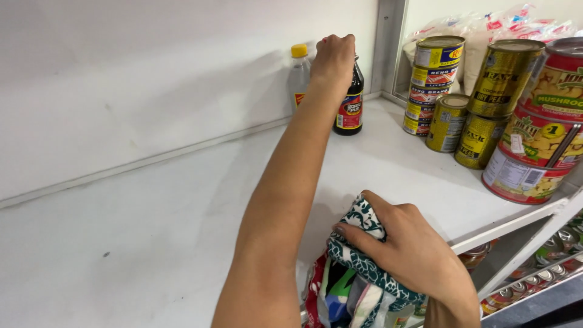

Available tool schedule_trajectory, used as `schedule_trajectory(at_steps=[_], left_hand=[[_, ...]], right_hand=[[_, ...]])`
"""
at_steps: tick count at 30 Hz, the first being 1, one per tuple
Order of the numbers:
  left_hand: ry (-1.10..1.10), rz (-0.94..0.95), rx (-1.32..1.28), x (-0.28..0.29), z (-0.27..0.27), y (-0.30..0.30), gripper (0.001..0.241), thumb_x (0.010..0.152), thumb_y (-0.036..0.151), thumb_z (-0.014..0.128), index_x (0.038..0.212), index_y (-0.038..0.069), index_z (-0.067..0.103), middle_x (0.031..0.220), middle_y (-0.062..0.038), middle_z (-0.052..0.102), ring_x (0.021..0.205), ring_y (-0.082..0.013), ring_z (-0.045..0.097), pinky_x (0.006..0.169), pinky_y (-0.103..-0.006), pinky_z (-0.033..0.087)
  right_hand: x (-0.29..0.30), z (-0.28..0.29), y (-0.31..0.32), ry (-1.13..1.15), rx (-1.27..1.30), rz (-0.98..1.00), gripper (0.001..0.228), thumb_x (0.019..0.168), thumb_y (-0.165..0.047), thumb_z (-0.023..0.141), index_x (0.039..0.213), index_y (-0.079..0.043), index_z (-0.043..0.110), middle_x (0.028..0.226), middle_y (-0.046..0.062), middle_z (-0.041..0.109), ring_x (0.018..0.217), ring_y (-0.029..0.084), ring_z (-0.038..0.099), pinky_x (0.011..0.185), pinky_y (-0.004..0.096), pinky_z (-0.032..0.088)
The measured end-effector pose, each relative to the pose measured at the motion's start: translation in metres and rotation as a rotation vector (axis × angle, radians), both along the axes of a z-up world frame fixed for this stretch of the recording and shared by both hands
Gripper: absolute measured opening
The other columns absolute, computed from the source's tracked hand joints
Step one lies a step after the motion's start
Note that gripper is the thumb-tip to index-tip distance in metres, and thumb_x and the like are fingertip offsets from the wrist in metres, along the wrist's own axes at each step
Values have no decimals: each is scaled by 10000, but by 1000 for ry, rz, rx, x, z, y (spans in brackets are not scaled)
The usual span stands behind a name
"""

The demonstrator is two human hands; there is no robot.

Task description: Cleaning and organizing grocery store shelves by removing products, wiping the shelf with a cloth and cleaning solution, and replacing the items.

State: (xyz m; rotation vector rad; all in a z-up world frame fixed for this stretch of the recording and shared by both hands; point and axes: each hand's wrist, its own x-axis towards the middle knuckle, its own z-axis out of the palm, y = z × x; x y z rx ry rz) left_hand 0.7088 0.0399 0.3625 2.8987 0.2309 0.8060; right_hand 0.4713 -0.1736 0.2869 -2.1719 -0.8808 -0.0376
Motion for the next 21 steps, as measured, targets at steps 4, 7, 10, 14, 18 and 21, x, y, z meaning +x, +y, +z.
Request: schedule_trajectory(at_steps=[4,7,10,14,18,21], left_hand=[[-67,-10,-44,-3,-12,4,285,988,128,636,1266,93,582,1235,-162,633,1201,-359,599,933,-437,590],[-59,2,-71,-16,-9,2,597,894,84,675,1428,124,410,1188,-188,615,1169,-354,588,890,-437,587],[-67,45,-29,-31,-16,3,707,906,51,648,1511,134,292,1160,-190,615,1128,-358,598,859,-435,589],[-118,-47,173,-82,-7,-8,408,852,66,728,1231,17,585,1185,-181,634,1148,-323,618,857,-383,616],[-302,-195,387,-136,-11,-16,216,786,5,737,998,-1,696,1103,-201,647,1070,-343,639,804,-396,615],[-330,-332,380,-236,-12,-32,200,774,32,743,967,37,688,1040,-180,651,995,-354,643,729,-437,601]], right_hand=[[0,-2,0,36,-37,-14,482,820,-427,760,1040,-7,669,679,237,723,716,428,715,618,493,532],[0,-2,-1,4,-31,-13,429,833,-416,764,971,-19,679,710,230,732,738,432,712,637,485,531],[-1,-3,-1,-24,-12,-2,398,813,-398,755,943,-27,693,750,229,737,746,422,718,657,471,539],[1,-4,0,-38,-56,-55,451,786,-442,750,940,-20,718,804,234,740,743,405,722,717,466,545],[7,-13,0,-107,-41,-97,517,778,-481,773,979,-7,732,856,238,740,789,392,709,766,463,534],[3,-16,-5,-139,31,-144,496,810,-431,796,1015,11,707,883,212,739,811,338,710,769,442,531]])
